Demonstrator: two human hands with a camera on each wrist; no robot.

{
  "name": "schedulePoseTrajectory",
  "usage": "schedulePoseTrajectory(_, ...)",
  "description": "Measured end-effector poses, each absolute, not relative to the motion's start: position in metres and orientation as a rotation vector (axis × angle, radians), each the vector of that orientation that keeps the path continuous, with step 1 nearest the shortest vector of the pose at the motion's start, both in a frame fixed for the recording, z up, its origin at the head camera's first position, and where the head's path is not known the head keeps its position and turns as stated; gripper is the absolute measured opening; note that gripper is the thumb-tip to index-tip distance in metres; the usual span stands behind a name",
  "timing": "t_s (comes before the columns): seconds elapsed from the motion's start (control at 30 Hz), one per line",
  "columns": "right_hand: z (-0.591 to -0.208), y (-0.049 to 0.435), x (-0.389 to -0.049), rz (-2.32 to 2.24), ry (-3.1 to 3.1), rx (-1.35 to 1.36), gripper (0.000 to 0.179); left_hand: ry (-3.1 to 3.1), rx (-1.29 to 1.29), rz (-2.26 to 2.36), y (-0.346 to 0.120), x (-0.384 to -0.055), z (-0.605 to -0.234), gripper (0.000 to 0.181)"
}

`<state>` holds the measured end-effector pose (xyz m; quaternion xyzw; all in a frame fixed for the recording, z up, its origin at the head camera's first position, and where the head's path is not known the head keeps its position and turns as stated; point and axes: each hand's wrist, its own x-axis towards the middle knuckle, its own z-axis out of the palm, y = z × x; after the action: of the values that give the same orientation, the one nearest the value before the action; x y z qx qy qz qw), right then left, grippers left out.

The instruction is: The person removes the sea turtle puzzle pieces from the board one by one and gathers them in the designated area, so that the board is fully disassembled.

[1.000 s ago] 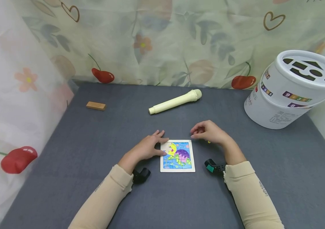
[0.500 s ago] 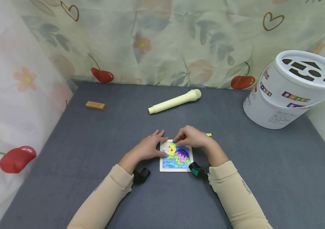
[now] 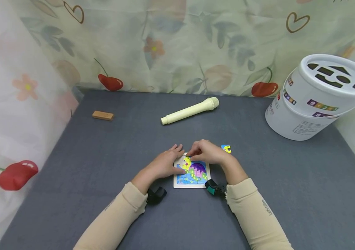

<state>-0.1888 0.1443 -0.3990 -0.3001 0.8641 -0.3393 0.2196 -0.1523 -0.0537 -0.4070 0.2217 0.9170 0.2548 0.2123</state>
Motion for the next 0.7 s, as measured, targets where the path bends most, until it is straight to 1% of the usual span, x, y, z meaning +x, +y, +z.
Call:
schedulePoseTrajectory(0.33,-0.403,0.133,-0.188,-0.970,2.468,-0.720,0.008,2.545,0.611,0.725,-0.053,-0.151,-0.406,0.073)
schedulePoseTrajectory(0.7,-0.400,0.133,-0.188,-0.965,2.466,-0.625,0.007,2.544,0.609,0.717,-0.054,-0.153,-0.406,0.074)
